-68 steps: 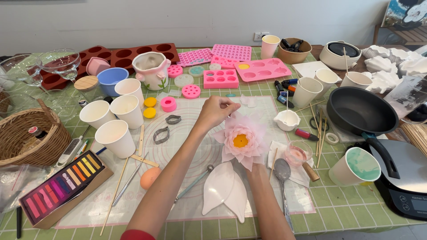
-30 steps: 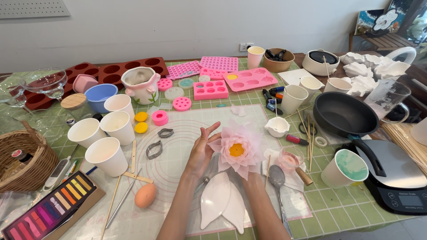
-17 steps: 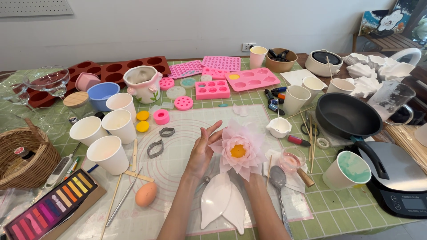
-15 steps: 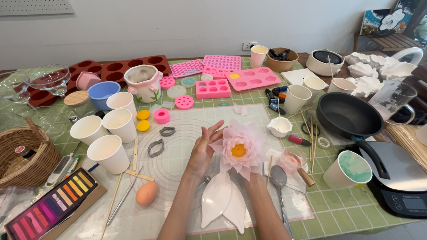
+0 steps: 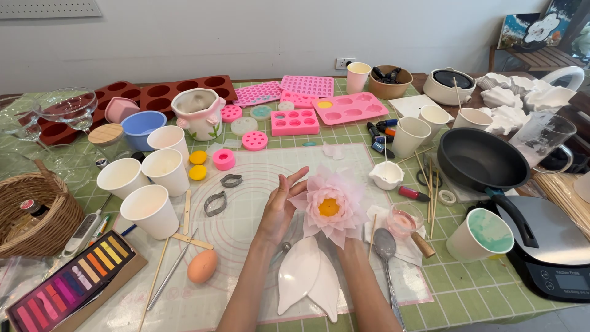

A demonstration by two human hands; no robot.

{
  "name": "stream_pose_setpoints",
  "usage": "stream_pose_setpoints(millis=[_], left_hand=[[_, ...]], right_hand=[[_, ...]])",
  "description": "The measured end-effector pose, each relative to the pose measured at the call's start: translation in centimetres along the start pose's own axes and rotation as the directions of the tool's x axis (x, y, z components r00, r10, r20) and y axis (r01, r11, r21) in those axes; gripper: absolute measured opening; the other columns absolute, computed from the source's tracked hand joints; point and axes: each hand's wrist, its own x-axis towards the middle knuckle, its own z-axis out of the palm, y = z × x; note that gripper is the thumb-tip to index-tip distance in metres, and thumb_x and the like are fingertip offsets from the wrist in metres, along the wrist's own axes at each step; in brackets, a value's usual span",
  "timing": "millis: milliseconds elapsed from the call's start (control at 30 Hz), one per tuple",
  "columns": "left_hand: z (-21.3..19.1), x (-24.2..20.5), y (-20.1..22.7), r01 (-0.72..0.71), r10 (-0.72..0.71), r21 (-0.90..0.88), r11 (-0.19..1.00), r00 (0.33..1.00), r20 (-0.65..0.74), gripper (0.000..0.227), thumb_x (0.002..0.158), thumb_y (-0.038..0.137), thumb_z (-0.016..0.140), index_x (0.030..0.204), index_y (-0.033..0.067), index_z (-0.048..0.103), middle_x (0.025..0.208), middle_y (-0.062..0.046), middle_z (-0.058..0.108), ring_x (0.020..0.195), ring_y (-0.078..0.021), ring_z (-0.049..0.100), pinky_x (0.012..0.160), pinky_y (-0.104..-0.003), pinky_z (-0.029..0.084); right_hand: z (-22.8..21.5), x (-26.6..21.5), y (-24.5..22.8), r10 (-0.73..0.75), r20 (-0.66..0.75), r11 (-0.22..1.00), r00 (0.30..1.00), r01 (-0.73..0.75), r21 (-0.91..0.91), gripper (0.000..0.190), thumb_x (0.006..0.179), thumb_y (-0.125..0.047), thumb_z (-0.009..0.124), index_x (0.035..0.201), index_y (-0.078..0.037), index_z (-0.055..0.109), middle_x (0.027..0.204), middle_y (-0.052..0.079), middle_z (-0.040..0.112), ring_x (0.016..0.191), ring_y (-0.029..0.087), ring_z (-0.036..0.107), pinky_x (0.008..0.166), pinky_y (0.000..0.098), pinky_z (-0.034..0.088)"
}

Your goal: Assembling a lotus-shaped candle by attaching individual wax petals to a central core.

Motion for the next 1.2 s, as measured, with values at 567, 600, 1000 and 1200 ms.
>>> stream_pose_setpoints(millis=[567,600,1000,1200], left_hand=[[-1.6,4.2,0.9,0.045,-0.016,0.159,0.986,0.983,-0.181,0.06,0.099,0.049,0.055,0.133,0.0004,0.065,0.12,-0.012,0.075,0.103,-0.0162,0.071,0.093,-0.032,0.055],[-1.4,4.9,1.5,0.066,-0.022,0.216,0.974,0.979,-0.203,0.053,0.098,0.044,0.06,0.127,0.0013,0.069,0.111,-0.01,0.079,0.093,-0.0135,0.073,0.085,-0.029,0.058],[-2.1,7.3,0.8,0.11,-0.026,0.52,0.847,0.986,-0.165,0.017,0.089,0.016,0.076,0.098,0.0039,0.083,0.082,-0.003,0.078,0.068,-0.0061,0.063,0.057,-0.024,0.047],[-1.7,7.4,1.2,0.136,-0.047,0.557,0.819,0.984,-0.171,0.016,0.089,0.016,0.076,0.096,0.0042,0.083,0.081,-0.001,0.078,0.067,-0.0052,0.062,0.057,-0.023,0.047]], right_hand=[[4.5,-1.5,-0.9,0.124,-0.054,0.987,0.991,-0.118,0.106,0.044,0.101,-0.034,0.045,0.124,0.001,0.057,0.117,0.026,0.063,0.106,0.041,0.062,0.088,0.0519,0.057],[4.4,-1.5,-0.8,0.117,-0.132,0.991,0.984,-0.107,0.083,0.048,0.101,-0.036,0.044,0.129,0.0,0.057,0.12,0.025,0.064,0.108,0.042,0.063,0.088,0.054,0.057],[4.4,-1.5,-0.7,0.13,0.008,0.982,0.992,-0.13,0.135,0.048,0.102,-0.035,0.041,0.129,0.002,0.054,0.117,0.025,0.064,0.104,0.041,0.064,0.087,0.0529,0.058],[2.8,-1.2,-0.3,0.131,0.034,0.976,0.991,-0.135,0.168,0.046,0.104,-0.034,0.042,0.131,0.001,0.052,0.121,0.024,0.061,0.108,0.041,0.063,0.091,0.0541,0.057]])
